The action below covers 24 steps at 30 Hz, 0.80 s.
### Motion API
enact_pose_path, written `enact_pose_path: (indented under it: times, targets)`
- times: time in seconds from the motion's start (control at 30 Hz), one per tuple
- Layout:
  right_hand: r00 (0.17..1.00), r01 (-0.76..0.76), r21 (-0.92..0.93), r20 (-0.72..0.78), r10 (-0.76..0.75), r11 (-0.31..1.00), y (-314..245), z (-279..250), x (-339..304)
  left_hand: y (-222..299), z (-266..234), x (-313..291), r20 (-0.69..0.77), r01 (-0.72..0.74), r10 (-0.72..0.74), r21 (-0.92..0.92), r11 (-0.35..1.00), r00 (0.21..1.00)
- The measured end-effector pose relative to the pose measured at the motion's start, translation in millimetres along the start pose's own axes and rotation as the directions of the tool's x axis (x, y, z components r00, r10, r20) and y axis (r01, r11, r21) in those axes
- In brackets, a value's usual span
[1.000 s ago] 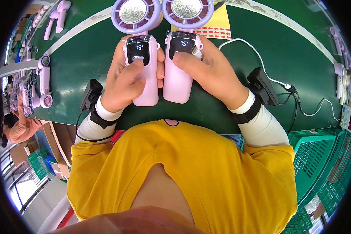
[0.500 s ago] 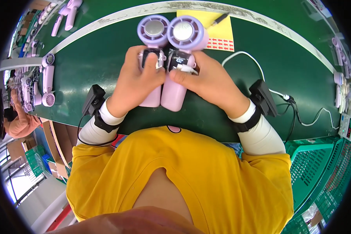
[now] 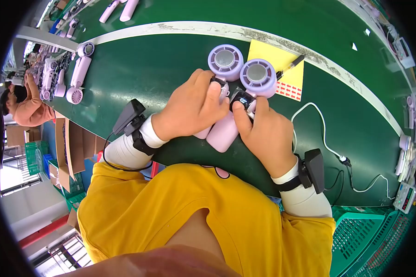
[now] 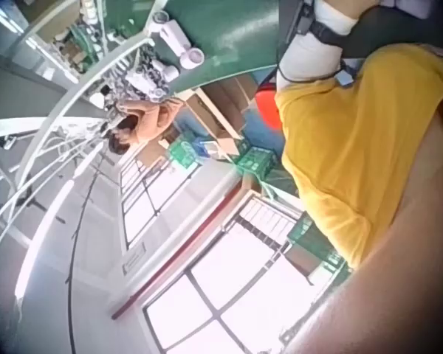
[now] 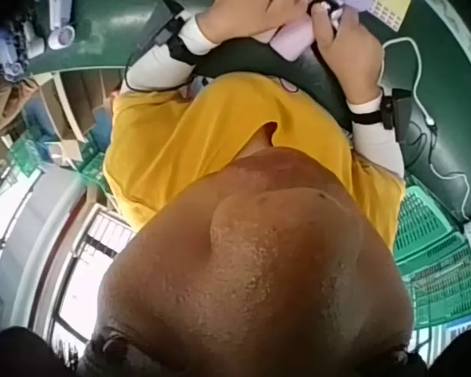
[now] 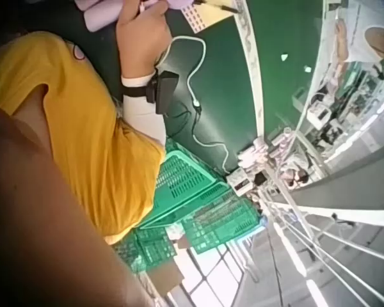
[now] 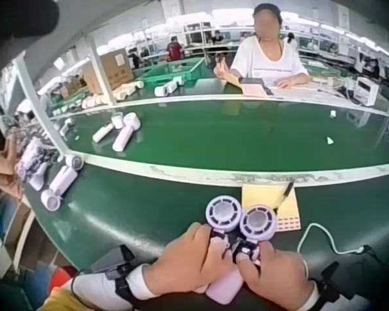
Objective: The person tests handheld fans by pressing their buttons to cycle through power levels, plugging a USB cable into each base, and then placing them back on the assembly line.
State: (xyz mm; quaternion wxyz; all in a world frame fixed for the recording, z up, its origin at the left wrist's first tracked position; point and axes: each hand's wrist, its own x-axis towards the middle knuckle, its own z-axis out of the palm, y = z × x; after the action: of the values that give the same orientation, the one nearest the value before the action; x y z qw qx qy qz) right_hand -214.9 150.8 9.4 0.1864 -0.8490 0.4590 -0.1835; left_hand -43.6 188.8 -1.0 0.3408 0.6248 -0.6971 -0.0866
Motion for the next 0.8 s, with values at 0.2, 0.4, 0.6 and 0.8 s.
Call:
enact_pose_path:
  times: [0.2,0.4,0.6,0.8]
  targets:
    - [0.987,0.097,-0.056,-0.122,-0.103,0.994,9,-4,6,-75,-38,45,-0.106,0.095,-0.089,0.053,0.994,0.990]
    - [0.966,0.071,0.184,-0.258,-0.022,0.980,12,-17,6,-242,-85,113,-0.713,0.547,0.086,0.603,0.580,0.695]
    - [0.966,0.093,0.292,-0.258,-0.015,0.952,15,-22,7,-298,-110,132,-0.619,0.528,-0.098,0.563,0.636,0.779]
    - [0.987,0.066,0.396,-0.159,-0.003,0.916,17,-21,5,-267,-134,116,-0.585,0.426,-0.532,-0.324,0.845,0.612]
